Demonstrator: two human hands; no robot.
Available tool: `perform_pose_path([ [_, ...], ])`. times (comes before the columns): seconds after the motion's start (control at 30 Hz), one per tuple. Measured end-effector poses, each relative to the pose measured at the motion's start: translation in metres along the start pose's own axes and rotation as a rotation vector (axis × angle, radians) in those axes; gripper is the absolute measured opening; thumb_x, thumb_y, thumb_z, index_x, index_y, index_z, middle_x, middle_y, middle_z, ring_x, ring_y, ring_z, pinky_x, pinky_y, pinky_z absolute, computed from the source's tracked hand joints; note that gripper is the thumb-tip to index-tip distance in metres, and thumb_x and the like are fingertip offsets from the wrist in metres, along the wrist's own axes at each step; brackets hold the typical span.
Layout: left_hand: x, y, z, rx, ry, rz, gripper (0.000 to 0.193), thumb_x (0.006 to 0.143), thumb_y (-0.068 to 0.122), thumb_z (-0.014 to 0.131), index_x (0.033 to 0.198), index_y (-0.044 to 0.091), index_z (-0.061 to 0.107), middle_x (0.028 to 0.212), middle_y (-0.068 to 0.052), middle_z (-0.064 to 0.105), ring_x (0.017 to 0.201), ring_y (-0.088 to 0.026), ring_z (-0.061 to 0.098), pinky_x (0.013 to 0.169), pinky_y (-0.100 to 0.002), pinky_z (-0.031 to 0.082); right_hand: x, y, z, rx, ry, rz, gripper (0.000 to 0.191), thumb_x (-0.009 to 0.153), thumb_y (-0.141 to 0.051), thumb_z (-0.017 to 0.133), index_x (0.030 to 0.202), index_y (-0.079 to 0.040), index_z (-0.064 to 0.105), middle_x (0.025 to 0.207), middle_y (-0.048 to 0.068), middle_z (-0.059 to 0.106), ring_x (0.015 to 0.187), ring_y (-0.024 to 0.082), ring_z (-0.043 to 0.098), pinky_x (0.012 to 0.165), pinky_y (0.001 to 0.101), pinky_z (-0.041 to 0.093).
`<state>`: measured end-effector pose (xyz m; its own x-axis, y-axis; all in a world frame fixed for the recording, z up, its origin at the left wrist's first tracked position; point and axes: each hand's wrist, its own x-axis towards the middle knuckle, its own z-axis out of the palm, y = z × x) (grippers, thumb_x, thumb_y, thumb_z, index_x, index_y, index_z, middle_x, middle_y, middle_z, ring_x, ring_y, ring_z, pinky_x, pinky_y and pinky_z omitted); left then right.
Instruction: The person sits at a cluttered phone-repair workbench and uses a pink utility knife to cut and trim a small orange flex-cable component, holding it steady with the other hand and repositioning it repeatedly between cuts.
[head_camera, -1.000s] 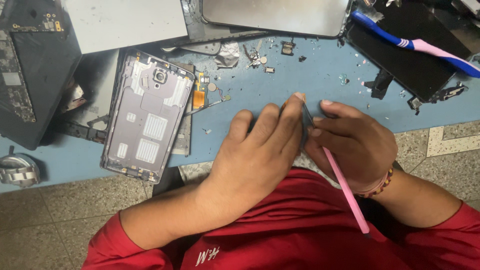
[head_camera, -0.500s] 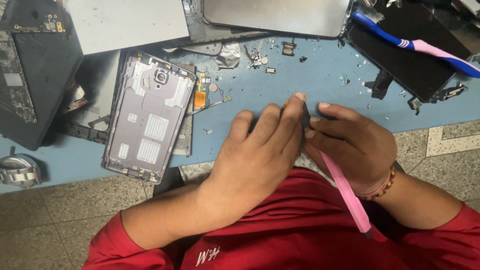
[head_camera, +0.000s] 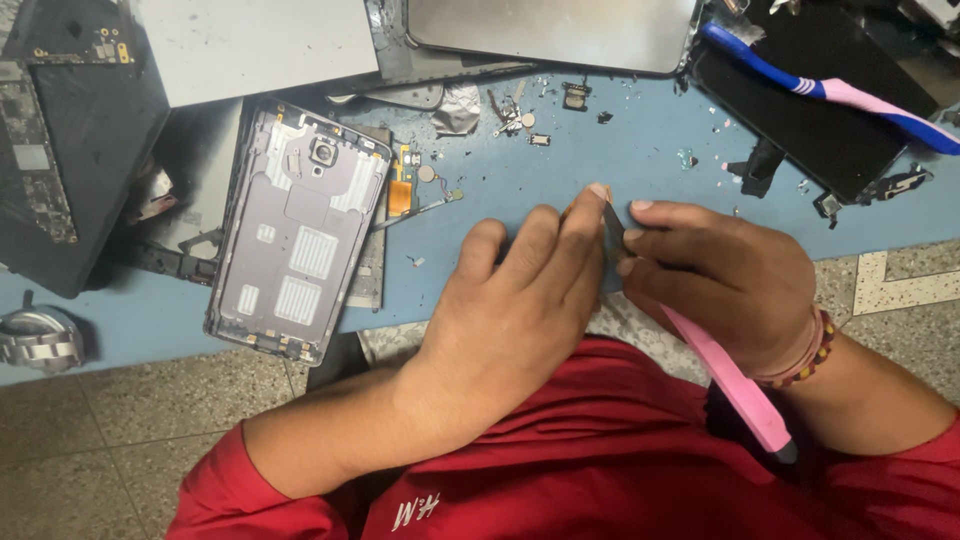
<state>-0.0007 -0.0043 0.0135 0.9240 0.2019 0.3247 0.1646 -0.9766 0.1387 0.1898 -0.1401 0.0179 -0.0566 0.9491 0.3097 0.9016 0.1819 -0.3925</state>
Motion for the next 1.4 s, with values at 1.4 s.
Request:
perform_pose_path([
  [1.4, -0.005, 0.004, 0.012, -0.133, 0.02, -0.08, 0.054, 0.086, 0.032, 0.071, 0.133, 0.006, 0.066, 0.149, -0.006, 0.056, 0.114, -0.025, 0.056, 0.095, -0.041, 0.044, 0.01, 0.027, -0.015, 0.989, 0.207, 0.426, 0.014, 0.095, 0.007, 0.063, 0.097, 0.0, 0.052, 0.105, 0.008, 0.059, 0.094, 0.018, 0.072, 0.088, 0.0314, 0.066],
])
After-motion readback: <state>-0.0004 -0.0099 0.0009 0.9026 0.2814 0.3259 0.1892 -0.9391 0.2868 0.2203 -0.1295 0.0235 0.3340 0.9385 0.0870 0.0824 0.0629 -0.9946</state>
